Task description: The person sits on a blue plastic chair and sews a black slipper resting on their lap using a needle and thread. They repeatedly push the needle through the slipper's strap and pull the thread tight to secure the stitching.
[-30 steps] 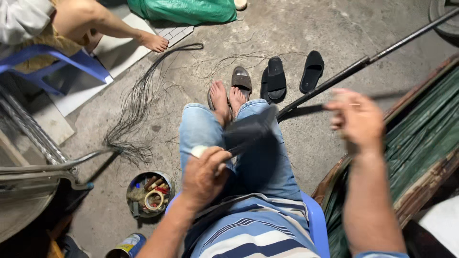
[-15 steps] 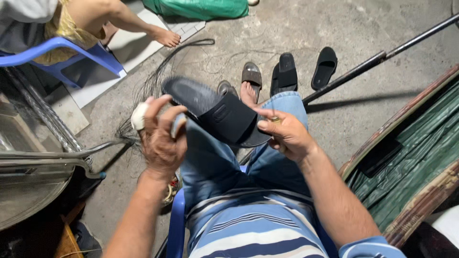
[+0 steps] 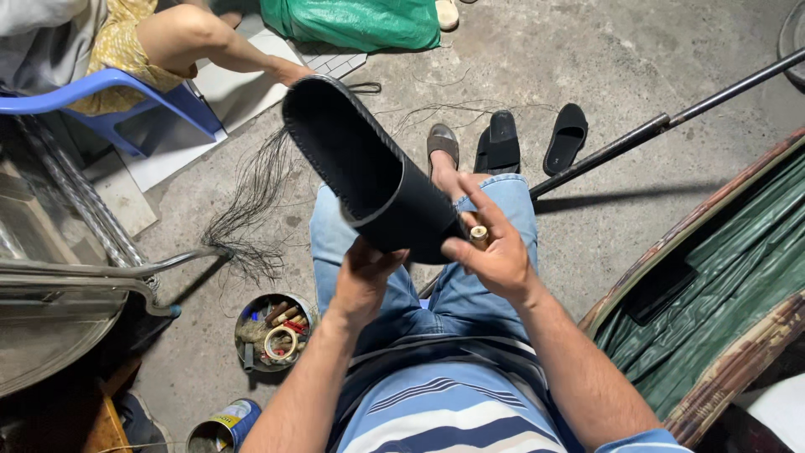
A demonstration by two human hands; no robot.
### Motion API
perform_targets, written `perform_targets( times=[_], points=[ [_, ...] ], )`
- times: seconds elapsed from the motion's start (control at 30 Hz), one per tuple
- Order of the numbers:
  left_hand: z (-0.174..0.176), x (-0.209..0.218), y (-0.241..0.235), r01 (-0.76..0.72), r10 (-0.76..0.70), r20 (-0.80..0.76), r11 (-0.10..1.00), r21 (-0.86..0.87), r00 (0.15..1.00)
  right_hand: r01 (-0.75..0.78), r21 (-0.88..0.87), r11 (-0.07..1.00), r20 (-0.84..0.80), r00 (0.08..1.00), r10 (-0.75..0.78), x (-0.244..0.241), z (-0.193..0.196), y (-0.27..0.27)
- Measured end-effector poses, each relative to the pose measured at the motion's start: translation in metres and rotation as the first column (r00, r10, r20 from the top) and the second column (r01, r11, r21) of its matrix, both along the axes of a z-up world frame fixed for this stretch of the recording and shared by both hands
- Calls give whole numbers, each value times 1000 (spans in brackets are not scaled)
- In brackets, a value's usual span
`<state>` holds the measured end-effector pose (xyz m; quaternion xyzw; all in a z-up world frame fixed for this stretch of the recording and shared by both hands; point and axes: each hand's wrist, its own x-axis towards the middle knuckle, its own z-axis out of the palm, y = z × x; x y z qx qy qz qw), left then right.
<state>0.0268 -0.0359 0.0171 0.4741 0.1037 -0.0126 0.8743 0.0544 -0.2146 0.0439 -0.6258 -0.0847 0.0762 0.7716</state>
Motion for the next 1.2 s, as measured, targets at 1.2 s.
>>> perform_targets(
  times=[1.2],
  points=[
    [81,-52,101,655,-643,-200,616,438,739,-309,-771,557,-285,949,132,-2,56,9]
  ],
)
